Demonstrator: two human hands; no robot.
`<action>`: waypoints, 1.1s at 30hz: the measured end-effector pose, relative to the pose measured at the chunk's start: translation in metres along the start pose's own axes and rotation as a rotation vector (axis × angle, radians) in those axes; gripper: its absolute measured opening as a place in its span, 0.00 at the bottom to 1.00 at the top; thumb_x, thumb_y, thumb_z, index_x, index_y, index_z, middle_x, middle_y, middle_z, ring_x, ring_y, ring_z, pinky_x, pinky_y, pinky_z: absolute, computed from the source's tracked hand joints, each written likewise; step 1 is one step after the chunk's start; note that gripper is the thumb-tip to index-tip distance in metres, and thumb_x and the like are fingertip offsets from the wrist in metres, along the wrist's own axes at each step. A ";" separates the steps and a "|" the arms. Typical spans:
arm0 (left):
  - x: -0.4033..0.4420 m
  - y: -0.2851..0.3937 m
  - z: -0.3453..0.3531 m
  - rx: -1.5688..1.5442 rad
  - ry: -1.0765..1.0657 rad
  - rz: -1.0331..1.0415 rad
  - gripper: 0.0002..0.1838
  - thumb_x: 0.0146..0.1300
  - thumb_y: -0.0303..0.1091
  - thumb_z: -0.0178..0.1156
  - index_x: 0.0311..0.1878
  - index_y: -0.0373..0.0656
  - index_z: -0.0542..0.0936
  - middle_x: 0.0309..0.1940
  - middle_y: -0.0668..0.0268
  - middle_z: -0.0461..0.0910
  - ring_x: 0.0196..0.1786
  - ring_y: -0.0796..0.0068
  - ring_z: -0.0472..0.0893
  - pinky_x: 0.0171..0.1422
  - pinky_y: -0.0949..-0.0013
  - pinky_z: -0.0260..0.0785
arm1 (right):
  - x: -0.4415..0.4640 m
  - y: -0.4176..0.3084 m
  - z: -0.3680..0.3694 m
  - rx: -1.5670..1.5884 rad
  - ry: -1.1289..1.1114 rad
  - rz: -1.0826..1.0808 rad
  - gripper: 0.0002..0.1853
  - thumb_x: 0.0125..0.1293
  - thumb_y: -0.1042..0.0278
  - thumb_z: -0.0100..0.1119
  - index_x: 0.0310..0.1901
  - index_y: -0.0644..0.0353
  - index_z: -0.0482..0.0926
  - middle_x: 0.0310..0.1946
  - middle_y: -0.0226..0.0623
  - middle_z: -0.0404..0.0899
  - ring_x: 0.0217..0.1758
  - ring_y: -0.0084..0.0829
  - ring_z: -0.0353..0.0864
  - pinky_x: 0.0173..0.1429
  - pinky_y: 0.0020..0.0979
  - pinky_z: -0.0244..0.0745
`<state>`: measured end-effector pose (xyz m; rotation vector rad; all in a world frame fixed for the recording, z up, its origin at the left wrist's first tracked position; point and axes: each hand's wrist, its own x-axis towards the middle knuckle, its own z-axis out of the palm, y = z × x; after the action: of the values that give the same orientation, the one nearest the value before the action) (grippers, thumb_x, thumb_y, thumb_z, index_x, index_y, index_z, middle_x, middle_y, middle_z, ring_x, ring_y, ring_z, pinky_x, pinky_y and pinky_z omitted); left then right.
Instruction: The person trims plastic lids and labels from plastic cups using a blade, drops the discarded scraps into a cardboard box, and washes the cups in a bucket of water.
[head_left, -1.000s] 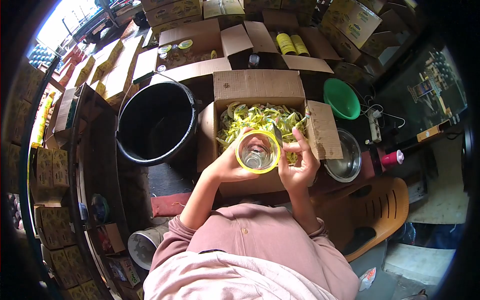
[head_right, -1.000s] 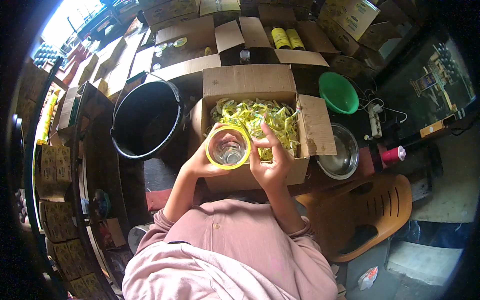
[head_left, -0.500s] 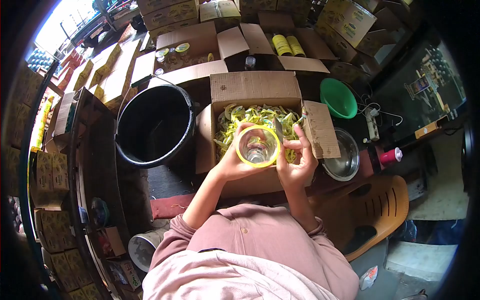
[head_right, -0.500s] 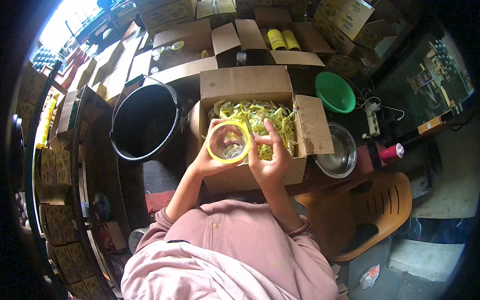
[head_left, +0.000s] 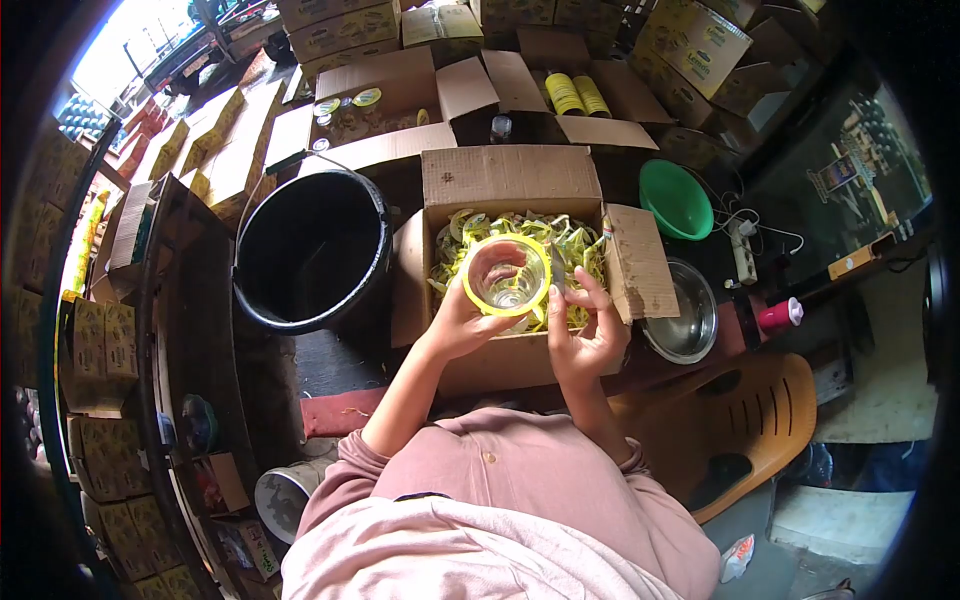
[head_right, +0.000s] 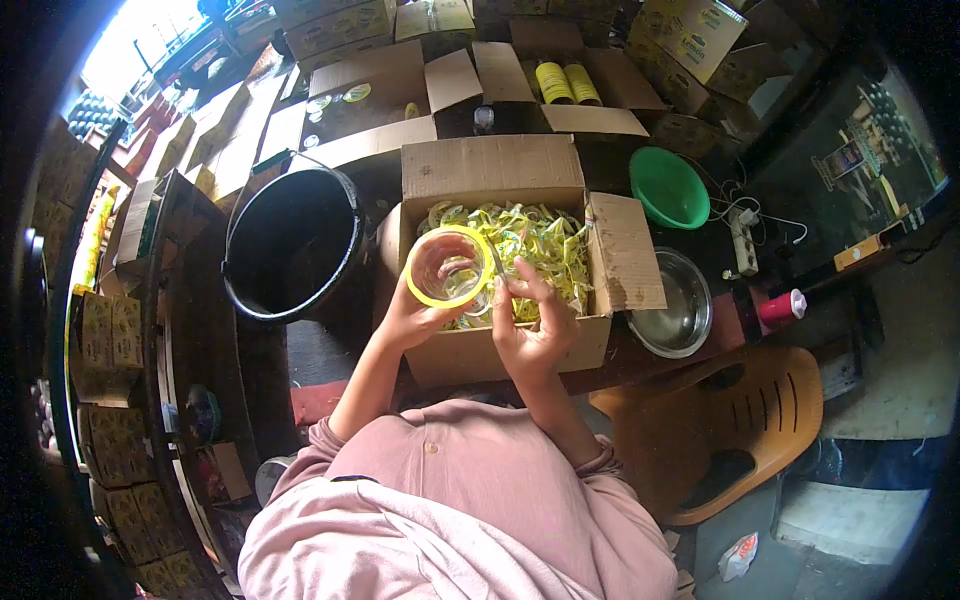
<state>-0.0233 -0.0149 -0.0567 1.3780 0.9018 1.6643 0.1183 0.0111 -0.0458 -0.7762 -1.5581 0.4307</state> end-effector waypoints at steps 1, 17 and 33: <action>0.000 0.000 0.000 0.000 0.001 0.002 0.35 0.44 0.24 0.67 0.56 0.38 0.62 0.50 0.62 0.67 0.55 0.71 0.69 0.60 0.68 0.61 | 0.001 -0.003 -0.001 -0.027 -0.011 -0.018 0.17 0.48 0.81 0.62 0.42 0.62 0.77 0.25 0.35 0.79 0.28 0.25 0.80 0.34 0.23 0.72; -0.002 0.008 -0.003 0.071 -0.128 -0.060 0.35 0.39 0.28 0.69 0.54 0.36 0.66 0.48 0.61 0.69 0.52 0.71 0.70 0.59 0.67 0.62 | 0.015 -0.005 -0.006 -0.086 -0.076 -0.067 0.14 0.46 0.83 0.62 0.37 0.60 0.80 0.25 0.35 0.78 0.26 0.25 0.78 0.32 0.24 0.72; -0.005 0.005 -0.004 0.053 -0.192 -0.072 0.34 0.40 0.27 0.66 0.54 0.37 0.65 0.49 0.62 0.69 0.53 0.71 0.70 0.59 0.67 0.61 | 0.007 0.002 -0.006 0.006 -0.051 0.009 0.13 0.45 0.84 0.60 0.35 0.63 0.79 0.24 0.34 0.78 0.26 0.25 0.78 0.33 0.23 0.71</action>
<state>-0.0273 -0.0212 -0.0553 1.4943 0.8786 1.4360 0.1244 0.0159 -0.0412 -0.7736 -1.6003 0.4647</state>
